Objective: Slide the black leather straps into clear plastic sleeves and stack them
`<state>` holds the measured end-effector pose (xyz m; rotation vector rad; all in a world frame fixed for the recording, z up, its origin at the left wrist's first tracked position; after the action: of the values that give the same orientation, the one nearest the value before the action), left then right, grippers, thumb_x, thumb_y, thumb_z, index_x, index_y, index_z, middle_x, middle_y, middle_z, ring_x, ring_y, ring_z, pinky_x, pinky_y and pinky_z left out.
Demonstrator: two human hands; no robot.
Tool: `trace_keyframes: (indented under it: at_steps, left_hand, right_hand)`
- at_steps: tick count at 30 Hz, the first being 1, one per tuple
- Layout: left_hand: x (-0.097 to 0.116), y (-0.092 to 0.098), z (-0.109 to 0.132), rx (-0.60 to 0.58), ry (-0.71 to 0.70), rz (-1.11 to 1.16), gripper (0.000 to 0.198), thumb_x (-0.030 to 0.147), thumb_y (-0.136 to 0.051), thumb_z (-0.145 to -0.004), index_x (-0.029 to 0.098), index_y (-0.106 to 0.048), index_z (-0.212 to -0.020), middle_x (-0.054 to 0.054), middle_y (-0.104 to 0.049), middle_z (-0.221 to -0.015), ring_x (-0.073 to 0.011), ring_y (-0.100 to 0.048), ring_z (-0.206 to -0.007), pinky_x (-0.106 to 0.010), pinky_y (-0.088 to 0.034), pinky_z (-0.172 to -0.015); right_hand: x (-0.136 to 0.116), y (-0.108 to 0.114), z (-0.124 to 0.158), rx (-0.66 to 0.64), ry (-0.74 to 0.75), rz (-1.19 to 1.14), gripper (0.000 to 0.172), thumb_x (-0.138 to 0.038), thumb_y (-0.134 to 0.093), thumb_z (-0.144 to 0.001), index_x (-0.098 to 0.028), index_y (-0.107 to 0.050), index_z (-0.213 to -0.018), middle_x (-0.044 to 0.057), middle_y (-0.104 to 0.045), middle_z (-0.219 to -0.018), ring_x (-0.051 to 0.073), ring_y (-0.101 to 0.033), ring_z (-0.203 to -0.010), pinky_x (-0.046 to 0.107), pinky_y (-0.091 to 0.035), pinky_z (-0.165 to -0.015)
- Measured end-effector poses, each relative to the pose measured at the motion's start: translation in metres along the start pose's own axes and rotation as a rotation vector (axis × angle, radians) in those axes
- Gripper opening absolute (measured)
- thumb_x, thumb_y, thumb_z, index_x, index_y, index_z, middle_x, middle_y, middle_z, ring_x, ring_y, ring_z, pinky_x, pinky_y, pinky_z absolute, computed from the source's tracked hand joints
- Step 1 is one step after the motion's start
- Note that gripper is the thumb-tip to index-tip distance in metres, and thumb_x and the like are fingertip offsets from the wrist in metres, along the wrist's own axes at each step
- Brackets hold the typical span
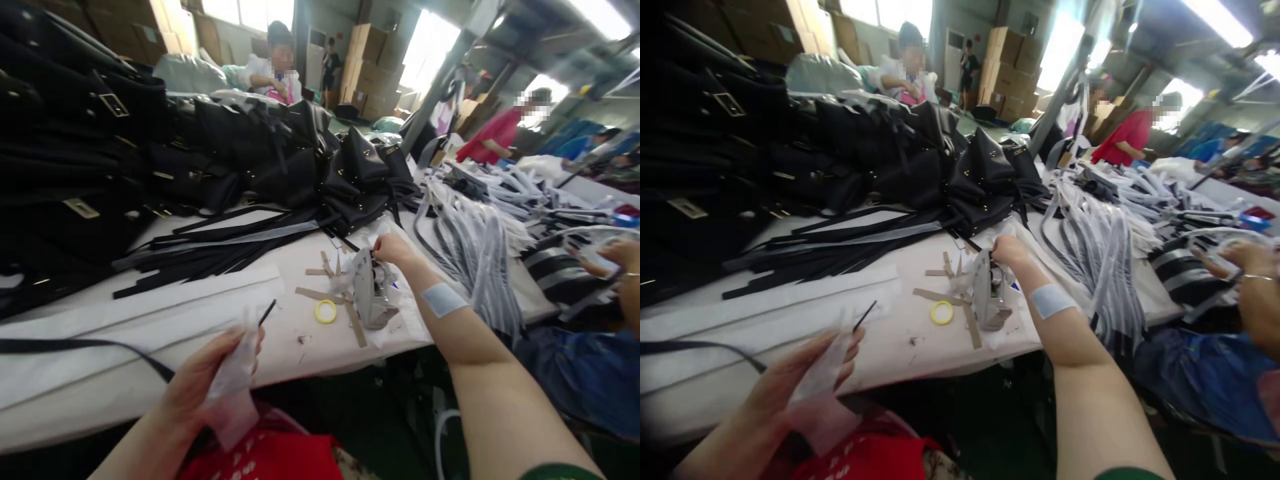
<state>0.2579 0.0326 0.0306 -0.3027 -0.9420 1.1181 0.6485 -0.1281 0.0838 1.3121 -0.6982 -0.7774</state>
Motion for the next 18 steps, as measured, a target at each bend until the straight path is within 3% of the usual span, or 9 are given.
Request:
trace_keyframes:
  at_steps: [5, 8, 12, 18]
  left_hand:
    - [0.001, -0.025, 0.0, -0.042, -0.222, -0.297, 0.028, 0.028, -0.09, -0.062, 0.013, -0.067, -0.07, 0.002, -0.059, -0.058, -0.0076, -0.046, -0.049, -0.015, -0.035, -0.045]
    - [-0.002, -0.026, -0.002, -0.102, -0.172, -0.281, 0.03, 0.03, -0.089, -0.061, 0.012, -0.067, -0.068, -0.002, -0.063, -0.065, -0.0086, -0.049, -0.052, -0.016, -0.037, -0.047]
    - [0.0, -0.023, -0.008, -0.131, -0.056, -0.132, 0.032, 0.025, -0.089, -0.058, 0.008, -0.073, -0.08, -0.01, -0.069, -0.077, -0.0113, -0.056, -0.056, -0.018, -0.045, -0.051]
    - [0.005, -0.032, -0.014, -0.242, 0.006, -0.025, 0.016, 0.015, -0.078, -0.066, 0.006, -0.072, -0.079, -0.008, -0.065, -0.072, -0.0088, -0.052, -0.049, -0.018, -0.046, -0.044]
  right_hand:
    - [-0.002, -0.003, -0.016, -0.096, 0.013, 0.124, 0.011, -0.021, -0.074, -0.072, -0.013, -0.077, -0.08, 0.017, -0.073, -0.084, 0.031, -0.069, -0.088, 0.034, -0.052, -0.076]
    - [-0.003, -0.004, -0.016, -0.12, 0.01, 0.156, 0.013, -0.023, -0.075, -0.072, -0.014, -0.077, -0.082, 0.016, -0.073, -0.086, 0.03, -0.069, -0.09, 0.033, -0.051, -0.075]
    - [0.001, -0.004, -0.012, -0.16, 0.046, 0.124, 0.009, -0.025, -0.078, -0.073, -0.018, -0.075, -0.078, 0.01, -0.072, -0.078, 0.025, -0.068, -0.083, 0.029, -0.049, -0.071]
    - [0.023, 0.009, -0.002, -0.148, 0.045, 0.013, 0.007, -0.02, -0.069, -0.082, -0.015, -0.072, -0.087, 0.006, -0.071, -0.072, 0.017, -0.065, -0.066, 0.025, -0.045, -0.061]
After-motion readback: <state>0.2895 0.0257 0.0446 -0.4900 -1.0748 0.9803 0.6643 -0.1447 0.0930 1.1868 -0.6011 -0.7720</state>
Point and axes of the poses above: each hand's wrist, its own z-axis away from the middle knuckle, its own y-axis out of the back of the hand, x = y × z, the point moved 4 cm from there along -z, towards the middle knuckle
